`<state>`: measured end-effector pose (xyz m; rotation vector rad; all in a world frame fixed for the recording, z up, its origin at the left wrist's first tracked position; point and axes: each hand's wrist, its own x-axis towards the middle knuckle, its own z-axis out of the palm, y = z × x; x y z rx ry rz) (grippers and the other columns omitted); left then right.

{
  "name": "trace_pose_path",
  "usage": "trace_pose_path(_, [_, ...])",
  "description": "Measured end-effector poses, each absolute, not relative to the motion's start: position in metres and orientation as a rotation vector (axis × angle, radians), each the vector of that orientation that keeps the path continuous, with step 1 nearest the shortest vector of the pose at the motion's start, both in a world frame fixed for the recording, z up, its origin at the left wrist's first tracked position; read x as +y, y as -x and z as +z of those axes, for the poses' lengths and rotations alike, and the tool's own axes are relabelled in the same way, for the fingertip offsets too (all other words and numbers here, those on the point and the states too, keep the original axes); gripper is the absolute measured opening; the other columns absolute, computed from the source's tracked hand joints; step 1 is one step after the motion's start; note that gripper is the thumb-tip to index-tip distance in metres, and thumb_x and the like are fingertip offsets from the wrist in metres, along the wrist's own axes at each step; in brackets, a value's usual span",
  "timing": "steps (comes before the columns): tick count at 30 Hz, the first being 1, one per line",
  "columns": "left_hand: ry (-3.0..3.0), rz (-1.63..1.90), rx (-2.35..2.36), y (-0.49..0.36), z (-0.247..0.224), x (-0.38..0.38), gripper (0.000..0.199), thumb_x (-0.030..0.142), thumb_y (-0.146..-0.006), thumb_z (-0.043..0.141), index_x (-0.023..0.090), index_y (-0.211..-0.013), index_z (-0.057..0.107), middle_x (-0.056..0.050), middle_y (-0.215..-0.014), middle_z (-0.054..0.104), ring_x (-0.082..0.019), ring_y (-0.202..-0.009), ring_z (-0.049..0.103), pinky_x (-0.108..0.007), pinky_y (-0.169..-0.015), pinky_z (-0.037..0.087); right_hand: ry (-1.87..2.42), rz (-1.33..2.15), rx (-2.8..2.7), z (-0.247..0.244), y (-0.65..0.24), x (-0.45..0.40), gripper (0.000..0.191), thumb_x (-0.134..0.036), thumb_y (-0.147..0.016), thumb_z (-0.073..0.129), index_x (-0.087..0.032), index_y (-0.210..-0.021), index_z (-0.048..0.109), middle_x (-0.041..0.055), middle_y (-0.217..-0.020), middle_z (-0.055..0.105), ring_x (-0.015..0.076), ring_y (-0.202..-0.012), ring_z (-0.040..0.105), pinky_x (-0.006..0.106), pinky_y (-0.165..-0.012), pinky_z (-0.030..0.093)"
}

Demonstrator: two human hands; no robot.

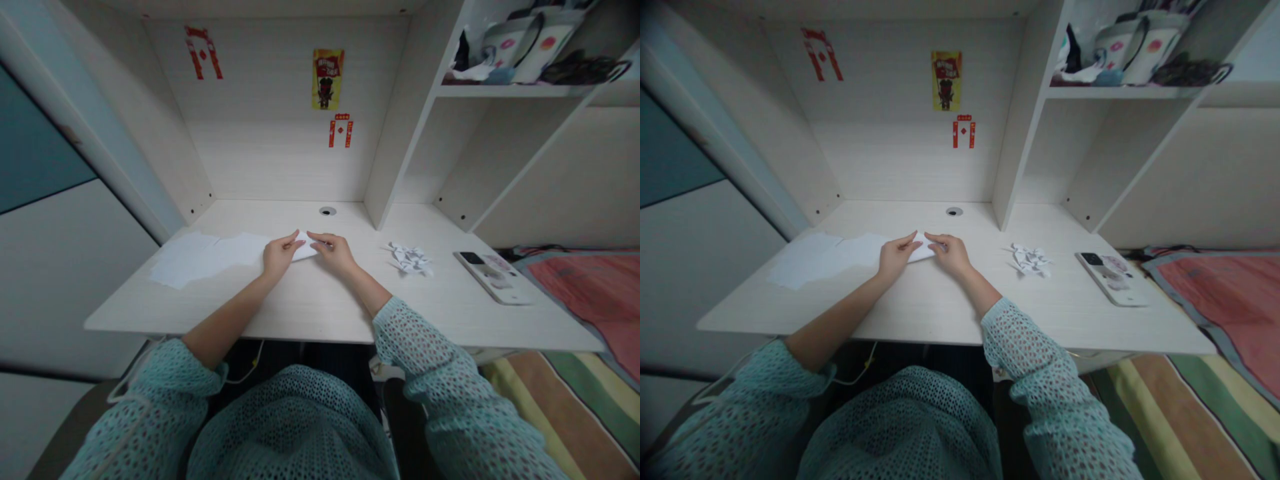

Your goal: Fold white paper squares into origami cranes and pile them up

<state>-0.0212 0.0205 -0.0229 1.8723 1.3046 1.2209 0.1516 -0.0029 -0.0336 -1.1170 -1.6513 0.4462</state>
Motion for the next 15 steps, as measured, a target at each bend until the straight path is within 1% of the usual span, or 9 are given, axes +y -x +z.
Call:
trace_pose_path(3, [-1.834, 1.22, 1.276, 0.022, -0.022, 0.024, 0.036, 0.043, -0.071, 0.067, 0.022, -0.1, 0.07, -0.006, -0.102, 0.069, -0.023, -0.089, 0.065, -0.031, -0.08, 0.048, 1.129, 0.458, -1.692, -0.035, -0.153, -0.002, 0.03, -0.025, -0.079, 0.059, -0.026, -0.109, 0.066, 0.0043, -0.105, 0.069, 0.0181, -0.092, 0.063, 0.031, -0.082, 0.046])
trace_pose_path(6, [-1.718, 1.222, 1.242, 0.022, -0.024, 0.028, 0.032, 0.041, -0.065, 0.073, 0.018, -0.087, 0.073, -0.008, -0.094, 0.071, -0.023, -0.086, 0.065, -0.032, -0.079, 0.049, 1.149, 0.467, -1.697, -0.036, -0.153, -0.002, 0.029, -0.026, -0.079, 0.059, -0.025, -0.107, 0.067, 0.0046, -0.104, 0.069, 0.0187, -0.093, 0.062, 0.032, -0.084, 0.046])
trace_pose_path(8, [-1.593, 1.22, 1.193, 0.021, -0.026, 0.032, 0.032, 0.041, -0.06, 0.076, 0.016, -0.081, 0.073, -0.009, -0.088, 0.072, -0.023, -0.082, 0.065, -0.033, -0.076, 0.049, 1.199, 0.458, -1.622, -0.034, -0.153, -0.002, 0.033, -0.028, -0.076, 0.061, -0.024, -0.109, 0.066, 0.0053, -0.101, 0.069, 0.019, -0.09, 0.063, 0.033, -0.084, 0.046])
trace_pose_path(9, [-1.53, 1.224, 1.158, 0.021, -0.026, 0.033, 0.033, 0.041, -0.059, 0.076, 0.016, -0.079, 0.073, -0.009, -0.085, 0.072, -0.023, -0.079, 0.065, -0.033, -0.074, 0.049, 1.228, 0.449, -1.547, -0.033, -0.152, -0.001, 0.039, -0.031, -0.074, 0.063, -0.024, -0.113, 0.064, 0.0059, -0.099, 0.069, 0.0188, -0.087, 0.063, 0.033, -0.081, 0.047])
trace_pose_path(11, [-1.429, 1.259, 1.092, 0.021, -0.027, 0.035, 0.034, 0.043, -0.058, 0.076, 0.015, -0.076, 0.072, -0.009, -0.081, 0.072, -0.021, -0.075, 0.065, -0.032, -0.071, 0.05, 1.265, 0.458, -1.358, -0.029, -0.151, -0.001, 0.06, -0.039, -0.068, 0.069, -0.021, -0.123, 0.055, 0.0064, -0.095, 0.068, 0.017, -0.077, 0.062, 0.031, -0.074, 0.049])
trace_pose_path(12, [-1.394, 1.292, 1.065, 0.021, -0.027, 0.035, 0.034, 0.044, -0.058, 0.076, 0.015, -0.075, 0.071, -0.008, -0.079, 0.071, -0.02, -0.073, 0.065, -0.031, -0.07, 0.049, 1.269, 0.495, -1.269, -0.027, -0.149, -0.001, 0.07, -0.043, -0.064, 0.071, -0.02, -0.126, 0.051, 0.0063, -0.093, 0.067, 0.0159, -0.072, 0.061, 0.03, -0.07, 0.049])
trace_pose_path(13, [-1.368, 1.331, 1.043, 0.021, -0.026, 0.035, 0.034, 0.044, -0.059, 0.075, 0.015, -0.074, 0.07, -0.008, -0.079, 0.071, -0.02, -0.073, 0.064, -0.03, -0.069, 0.049, 1.265, 0.56, -1.205, -0.025, -0.147, -0.002, 0.074, -0.046, -0.06, 0.072, -0.018, -0.126, 0.051, 0.006, -0.089, 0.067, 0.0148, -0.068, 0.06, 0.029, -0.066, 0.049])
trace_pose_path(14, [-1.349, 1.366, 1.024, 0.02, -0.026, 0.034, 0.033, 0.044, -0.059, 0.075, 0.014, -0.074, 0.07, -0.008, -0.079, 0.071, -0.019, -0.073, 0.064, -0.029, -0.069, 0.049, 1.256, 0.658, -1.171, -0.024, -0.144, -0.003, 0.072, -0.05, -0.059, 0.072, -0.016, -0.12, 0.055, 0.0056, -0.084, 0.067, 0.0141, -0.065, 0.059, 0.027, -0.061, 0.048])
trace_pose_path(15, [-1.337, 1.394, 1.005, 0.018, -0.025, 0.032, 0.033, 0.044, -0.06, 0.074, 0.014, -0.074, 0.069, -0.008, -0.08, 0.071, -0.018, -0.073, 0.064, -0.029, -0.069, 0.049, 1.25, 0.767, -1.164, -0.023, -0.141, -0.004, 0.064, -0.053, -0.059, 0.071, -0.015, -0.109, 0.061, 0.0056, -0.078, 0.067, 0.0138, -0.061, 0.058, 0.026, -0.057, 0.046])
